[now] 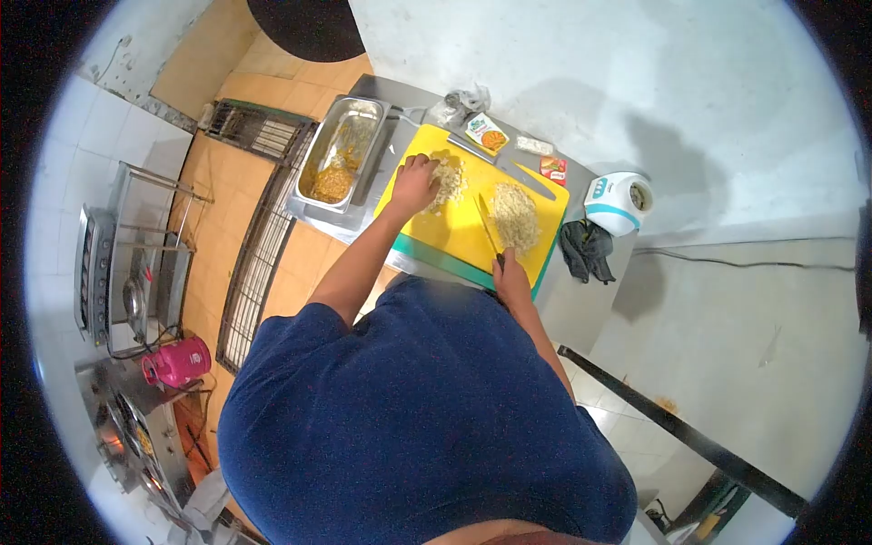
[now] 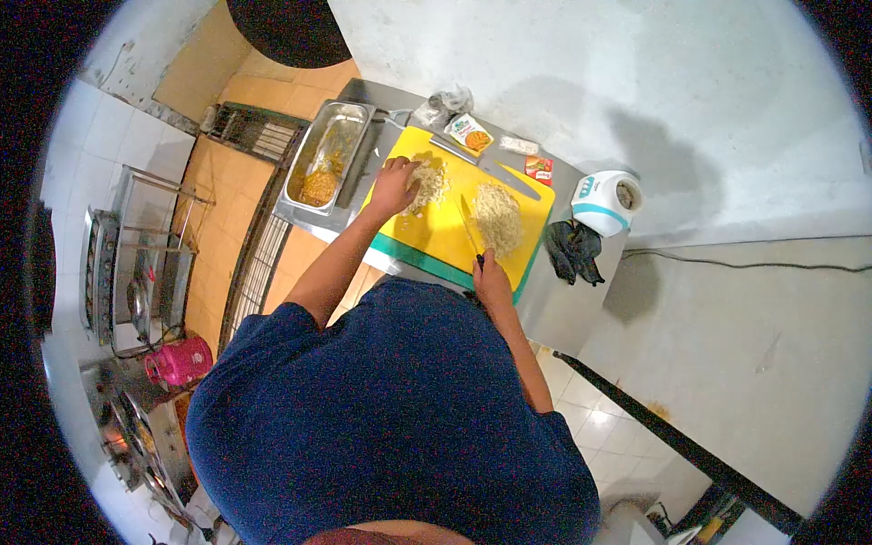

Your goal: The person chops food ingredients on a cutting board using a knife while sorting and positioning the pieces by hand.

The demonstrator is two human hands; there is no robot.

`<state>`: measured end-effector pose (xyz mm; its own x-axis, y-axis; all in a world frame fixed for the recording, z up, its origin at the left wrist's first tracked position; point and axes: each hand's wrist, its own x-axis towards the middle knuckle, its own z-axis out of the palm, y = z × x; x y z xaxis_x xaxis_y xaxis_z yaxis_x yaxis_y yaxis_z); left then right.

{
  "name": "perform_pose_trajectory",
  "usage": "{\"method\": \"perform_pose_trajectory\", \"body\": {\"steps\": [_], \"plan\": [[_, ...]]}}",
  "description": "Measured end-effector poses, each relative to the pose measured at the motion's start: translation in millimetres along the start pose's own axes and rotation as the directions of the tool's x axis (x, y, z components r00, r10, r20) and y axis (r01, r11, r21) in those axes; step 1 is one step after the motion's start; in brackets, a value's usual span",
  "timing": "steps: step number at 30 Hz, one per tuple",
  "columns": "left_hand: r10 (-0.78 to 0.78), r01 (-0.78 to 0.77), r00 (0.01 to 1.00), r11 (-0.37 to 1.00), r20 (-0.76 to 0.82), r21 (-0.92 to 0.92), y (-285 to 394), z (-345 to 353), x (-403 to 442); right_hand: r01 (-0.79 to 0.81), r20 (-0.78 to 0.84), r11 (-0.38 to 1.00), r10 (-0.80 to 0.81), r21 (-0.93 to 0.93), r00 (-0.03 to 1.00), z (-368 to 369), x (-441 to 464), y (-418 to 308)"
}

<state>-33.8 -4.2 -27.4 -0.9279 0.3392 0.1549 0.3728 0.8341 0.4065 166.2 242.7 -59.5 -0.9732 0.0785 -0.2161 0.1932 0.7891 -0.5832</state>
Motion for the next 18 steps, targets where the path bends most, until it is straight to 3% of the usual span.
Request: {"method": "perform_pose_trajectory", "body": {"steps": [5, 8, 11, 14, 17, 18], "plan": [[-0.038, 0.038, 0.999, 0.997, -0.013, 0.071, 14, 9, 21, 0.037, -0.038, 0.992, -0.032, 0.12, 0.999, 0, -1, 5], [-0.082, 0.057, 0.984, 0.985, 0.155, 0.163, 18, 13, 28, 0.003, -0.058, 0.984, 0.007, 0.181, 0.998, -3, -4, 3], [-0.071, 0.044, 0.984, 0.986, 0.161, 0.163, 23, 11, 30, -0.045, -0.026, 0.977, 0.052, 0.207, 0.998, -8, -6, 0], [-0.133, 0.137, 0.99, 0.986, 0.043, -0.093, 20, 16, 31, -0.051, -0.029, 0.97, 0.059, 0.239, 0.998, -15, -13, -6], [-0.079, 0.067, 0.996, 0.972, -0.044, -0.226, 7, 28, 34, -0.029, -0.061, 0.966, 0.046, 0.256, 0.997, -14, -16, -5], [-0.145, 0.152, 0.988, 0.908, 0.049, -0.391, 8, 23, 34, -0.019, -0.074, 0.967, 0.039, 0.256, 0.997, -15, -15, -3]]}}
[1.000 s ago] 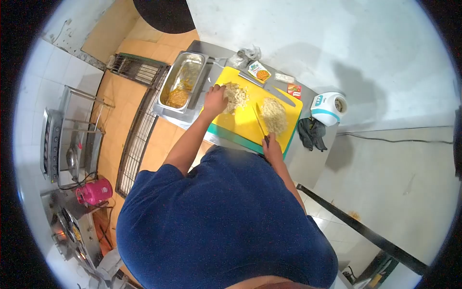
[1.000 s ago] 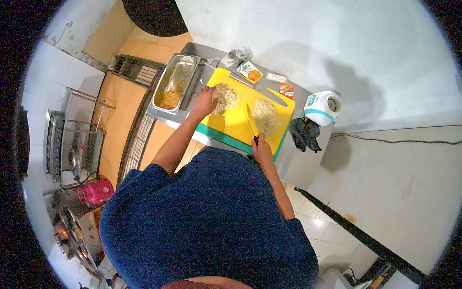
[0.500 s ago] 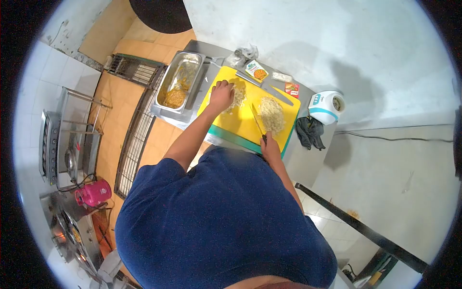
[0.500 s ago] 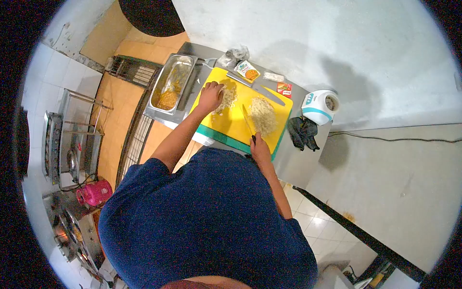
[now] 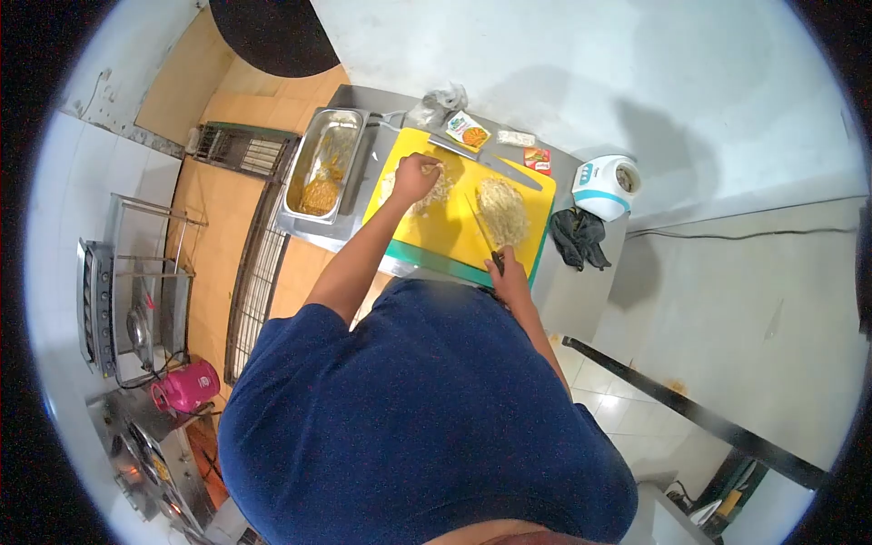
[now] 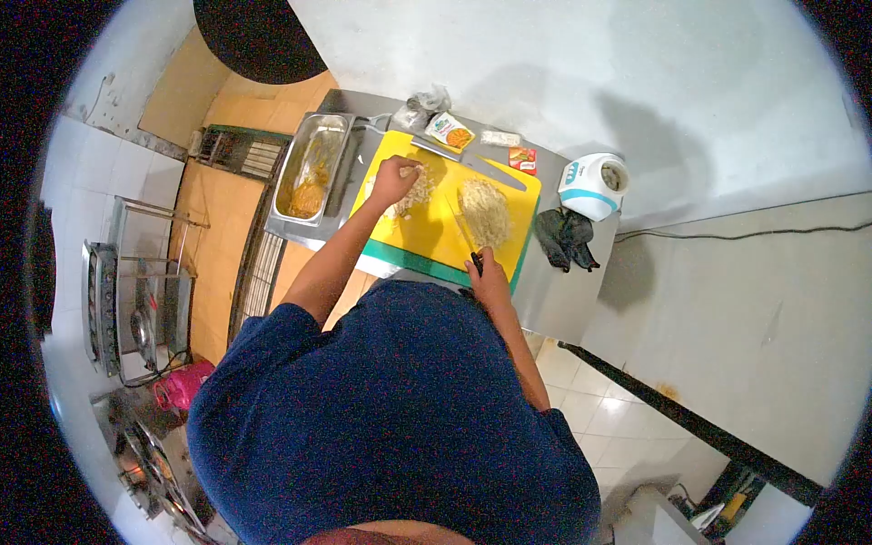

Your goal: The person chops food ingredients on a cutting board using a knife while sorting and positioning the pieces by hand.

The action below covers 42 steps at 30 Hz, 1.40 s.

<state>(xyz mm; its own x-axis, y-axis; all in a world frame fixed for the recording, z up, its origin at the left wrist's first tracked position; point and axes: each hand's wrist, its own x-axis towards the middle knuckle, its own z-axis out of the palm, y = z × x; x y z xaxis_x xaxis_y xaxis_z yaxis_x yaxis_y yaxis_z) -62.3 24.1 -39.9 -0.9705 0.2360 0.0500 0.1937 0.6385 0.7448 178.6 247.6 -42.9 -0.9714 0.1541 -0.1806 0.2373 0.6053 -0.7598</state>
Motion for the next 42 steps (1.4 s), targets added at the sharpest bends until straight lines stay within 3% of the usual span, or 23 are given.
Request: {"method": "perform_pose_trajectory", "body": {"steps": [2, 3, 5, 6, 7, 11, 14, 15, 18, 21, 24, 27, 30, 42], "plan": [[-0.156, 0.203, 0.974, 0.92, 0.162, -0.334, 7, -5, -1, -0.069, 0.048, 0.996, 0.071, -0.056, 0.996, -2, 4, 3], [-0.14, 0.212, 0.971, 0.881, 0.195, -0.422, 10, -8, -2, -0.102, 0.07, 0.991, 0.108, -0.086, 0.992, -4, 5, 0], [-0.261, 0.422, 0.904, 0.668, 0.337, -0.613, 14, -12, -8, -0.096, 0.052, 0.993, 0.099, -0.071, 0.994, -9, 3, -6], [-0.307, 0.518, 0.856, 0.528, 0.417, -0.673, 18, -18, -15, -0.094, 0.049, 0.994, 0.097, -0.059, 0.994, -8, 0, -10], [-0.232, 0.517, 0.854, 0.477, 0.466, -0.711, 8, -14, -15, -0.087, 0.047, 0.995, 0.089, -0.047, 0.995, -6, 1, -8], [-0.235, 0.578, 0.815, 0.385, 0.53, -0.719, 13, -8, -30, -0.097, 0.048, 0.995, 0.098, -0.027, 0.994, -7, 3, -6], [-0.197, 0.417, 0.887, 0.729, 0.417, -0.542, 37, -6, -43, -0.118, 0.043, 0.993, 0.118, -0.022, 0.992, -14, 4, -8], [-0.195, 0.4, 0.893, 0.755, 0.405, -0.519, 52, -11, -46, -0.125, 0.042, 0.992, 0.125, -0.014, 0.991, -17, 3, -10], [0.097, 0.031, 0.965, 0.88, 0.242, -0.475, 35, 10, -43, -0.111, -0.008, 0.994, 0.111, -0.002, 0.994, -21, -2, -15], [0.007, 0.19, 0.944, 0.806, 0.33, -0.56, 40, 15, -44, -0.122, -0.016, 0.993, 0.122, 0.005, 0.992, -23, -6, -15], [-0.049, 0.267, 0.942, 0.711, 0.332, -0.651, 41, 24, -46, 0.0, -0.143, 1.0, -0.002, -0.014, 0.99, -18, -8, -10], [-0.126, 0.316, 0.931, 0.747, 0.342, -0.585, 42, 30, -48, -0.083, -0.014, 0.997, 0.083, 0.011, 0.996, -31, -10, -22], [-0.145, 0.315, 0.929, 0.79, 0.34, -0.527, 43, 34, -49, -0.101, 0.021, 0.973, 0.108, -0.205, 0.994, -37, -16, -26], [-0.171, 0.422, 0.872, 0.737, 0.459, -0.528, 26, 40, -66, -0.099, 0.06, 0.967, 0.116, -0.234, 0.991, -34, -21, -30]]}}
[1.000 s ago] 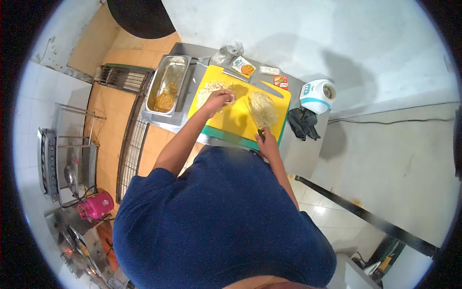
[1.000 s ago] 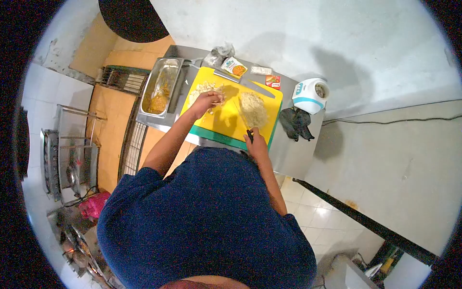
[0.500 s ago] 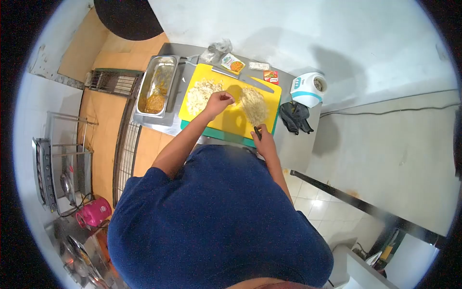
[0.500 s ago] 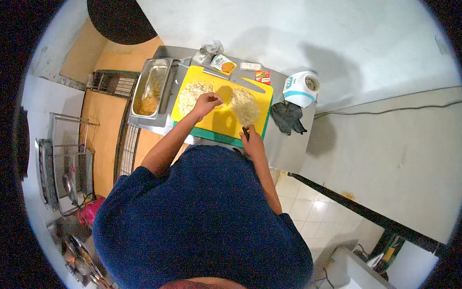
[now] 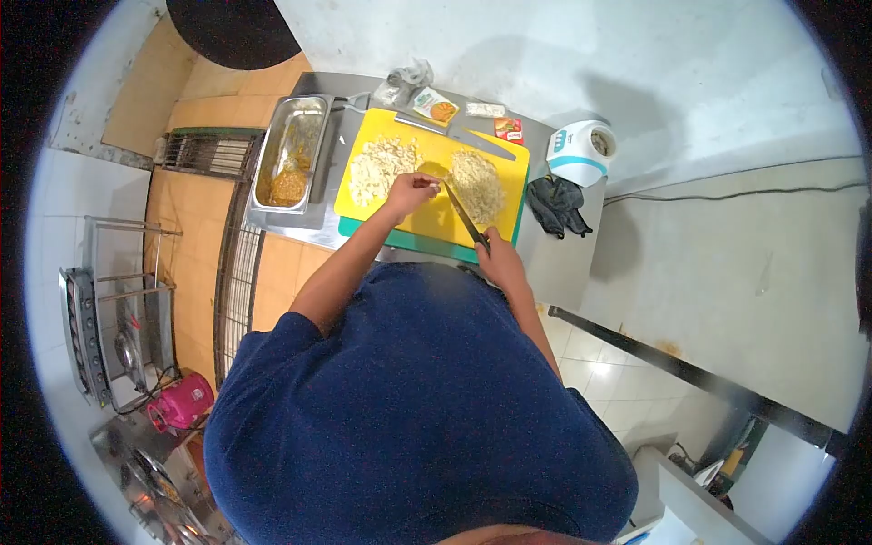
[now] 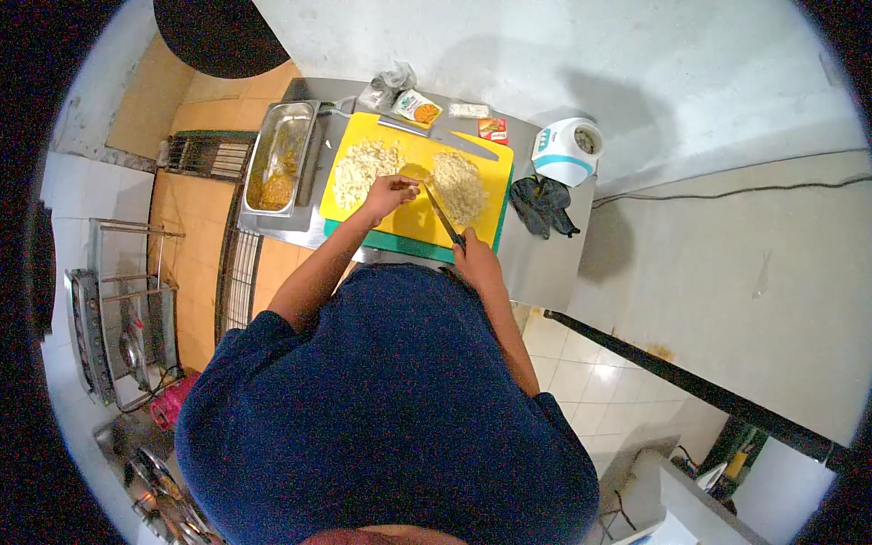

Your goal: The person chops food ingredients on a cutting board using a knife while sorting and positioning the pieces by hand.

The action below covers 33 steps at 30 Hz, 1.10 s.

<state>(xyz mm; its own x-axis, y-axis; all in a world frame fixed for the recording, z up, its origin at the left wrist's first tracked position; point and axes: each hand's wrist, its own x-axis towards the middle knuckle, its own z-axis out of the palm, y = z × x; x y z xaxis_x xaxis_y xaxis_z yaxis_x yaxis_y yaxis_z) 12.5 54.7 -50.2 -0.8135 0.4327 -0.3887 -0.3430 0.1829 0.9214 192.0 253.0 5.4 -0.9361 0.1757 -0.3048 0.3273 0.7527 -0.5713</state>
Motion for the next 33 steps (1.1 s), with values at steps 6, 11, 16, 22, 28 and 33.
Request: {"method": "perform_pose_trajectory", "body": {"steps": [6, 11, 16, 22, 28, 33], "plan": [[0.012, -0.012, 1.0, 1.0, 0.028, 0.015, -7, -1, -10, -0.227, 0.171, 0.848, 0.164, 0.48, 0.972, 2, 3, -5], [0.025, -0.023, 0.999, 0.999, 0.048, -0.027, 3, -2, -18, -0.225, 0.249, 0.526, 0.026, 0.82, 0.968, 14, 16, 9], [-0.038, 0.039, 0.996, 0.999, 0.082, -0.018, 14, 9, -36, -0.265, 0.282, 0.308, -0.01, 0.914, 0.959, 0, 16, -10], [0.064, -0.048, 0.994, 0.985, 0.089, -0.168, 45, 16, -54, -0.253, 0.282, 0.283, -0.066, 0.925, 0.957, -15, 16, -35], [0.193, -0.183, 0.981, 0.958, 0.028, -0.221, 65, 14, -60, -0.257, 0.301, 0.313, -0.101, 0.914, 0.948, -11, 10, -54], [0.186, -0.166, 0.981, 0.953, 0.059, -0.255, 75, 4, -62, -0.242, 0.287, 0.333, -0.091, 0.911, 0.954, 0, -3, -65]]}}
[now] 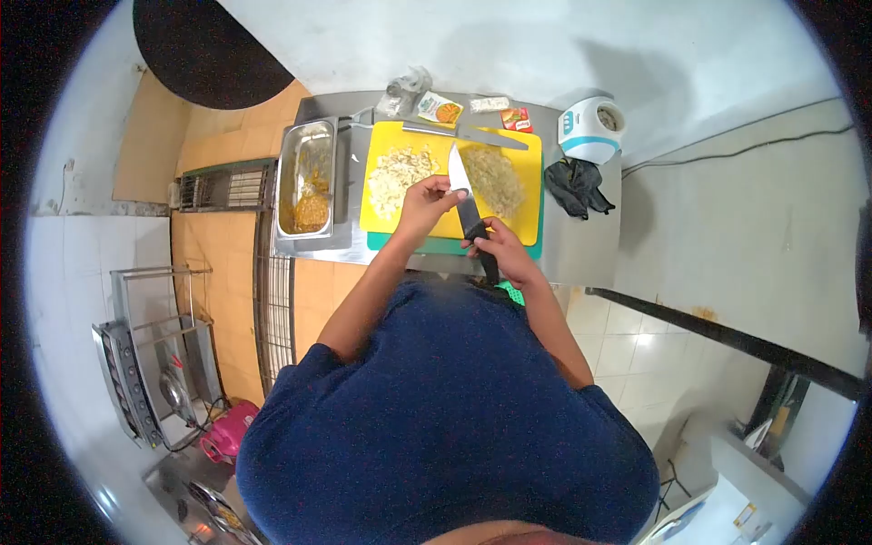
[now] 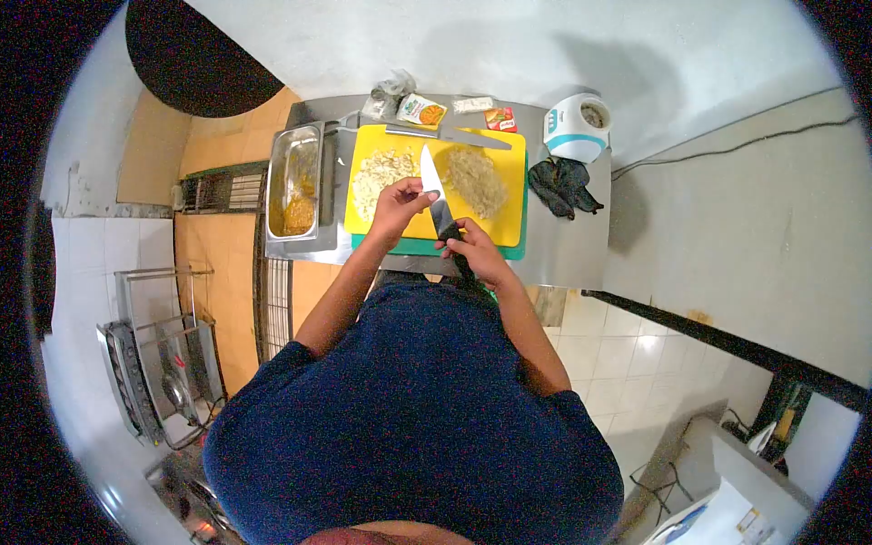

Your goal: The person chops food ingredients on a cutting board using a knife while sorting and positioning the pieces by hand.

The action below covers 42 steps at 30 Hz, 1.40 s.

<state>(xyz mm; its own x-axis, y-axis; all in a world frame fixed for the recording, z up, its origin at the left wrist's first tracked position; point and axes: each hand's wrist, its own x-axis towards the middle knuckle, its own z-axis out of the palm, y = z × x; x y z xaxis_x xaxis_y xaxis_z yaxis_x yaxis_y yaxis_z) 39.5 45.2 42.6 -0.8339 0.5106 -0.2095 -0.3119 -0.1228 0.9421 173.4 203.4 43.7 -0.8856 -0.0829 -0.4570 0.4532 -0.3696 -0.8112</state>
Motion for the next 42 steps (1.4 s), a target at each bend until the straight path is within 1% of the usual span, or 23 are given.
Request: {"method": "perform_pose_trajectory", "body": {"steps": [2, 5, 8, 11, 14, 17, 22, 24, 27, 30, 33, 36, 38, 41, 42], "plan": [[-0.029, 0.029, 1.0, 1.0, 0.008, 0.012, -1, -6, 2, -0.002, -0.018, 1.0, 0.002, -0.006, 1.0, 5, -4, 2], [-0.016, 0.014, 0.997, 1.0, 0.075, 0.025, -7, -16, 6, -0.002, -0.059, 1.0, 0.003, 0.021, 0.998, 15, -7, 8], [-0.065, 0.06, 0.995, 0.996, 0.078, 0.074, -1, -22, 8, 0.034, -0.089, 0.999, -0.032, 0.027, 0.996, 26, -6, 12], [-0.075, 0.06, 0.993, 0.984, 0.088, 0.167, 10, -32, 8, 0.04, -0.101, 0.999, -0.038, 0.017, 0.994, 38, -2, 19], [-0.118, 0.083, 0.981, 0.973, 0.156, 0.215, 15, -48, 5, 0.034, -0.098, 0.999, -0.035, -0.009, 0.995, 50, 0, 25], [-0.115, 0.069, 0.967, 0.977, 0.228, 0.2, 10, -64, 6, 0.031, -0.119, 0.999, -0.036, -0.043, 0.992, 61, 1, 28], [-0.11, 0.074, 0.96, 0.986, 0.257, 0.147, 15, -79, 0, 0.0, -0.155, 0.998, -0.01, -0.064, 0.988, 74, 4, 30], [-0.111, 0.076, 0.959, 0.987, 0.262, 0.139, 20, -88, -3, -0.013, -0.163, 0.995, -0.003, -0.095, 0.987, 85, 6, 26], [-0.109, 0.082, 0.96, 0.99, 0.259, 0.115, 22, -104, -5, -0.079, -0.217, 0.977, 0.035, -0.197, 0.975, 106, 9, 15], [-0.116, 0.091, 0.967, 0.989, 0.225, 0.117, 30, -128, -9, -0.049, -0.238, 0.971, -0.009, -0.235, 0.971, 121, 24, 21], [-0.109, 0.08, 0.975, 0.984, 0.193, 0.157, 40, -152, -14, -0.03, -0.224, 0.967, -0.028, -0.252, 0.974, 134, 40, 33], [-0.1, 0.069, 0.978, 0.984, 0.184, 0.167, 44, -177, -16, 0.019, -0.19, 0.976, -0.061, -0.215, 0.98, 152, 50, 38], [-0.107, 0.073, 0.977, 0.981, 0.187, 0.18, 49, -191, -17, 0.008, -0.173, 0.978, -0.045, -0.21, 0.984, 164, 53, 38], [-0.087, 0.069, 0.978, 0.993, 0.191, 0.095, 47, -210, -19, 0.009, -0.168, 0.979, -0.044, -0.204, 0.985, 183, 56, 36], [-0.108, 0.093, 0.978, 0.991, 0.179, 0.092, 51, -213, -21, 0.012, -0.166, 0.979, -0.047, -0.202, 0.985, 189, 57, 37]]}}
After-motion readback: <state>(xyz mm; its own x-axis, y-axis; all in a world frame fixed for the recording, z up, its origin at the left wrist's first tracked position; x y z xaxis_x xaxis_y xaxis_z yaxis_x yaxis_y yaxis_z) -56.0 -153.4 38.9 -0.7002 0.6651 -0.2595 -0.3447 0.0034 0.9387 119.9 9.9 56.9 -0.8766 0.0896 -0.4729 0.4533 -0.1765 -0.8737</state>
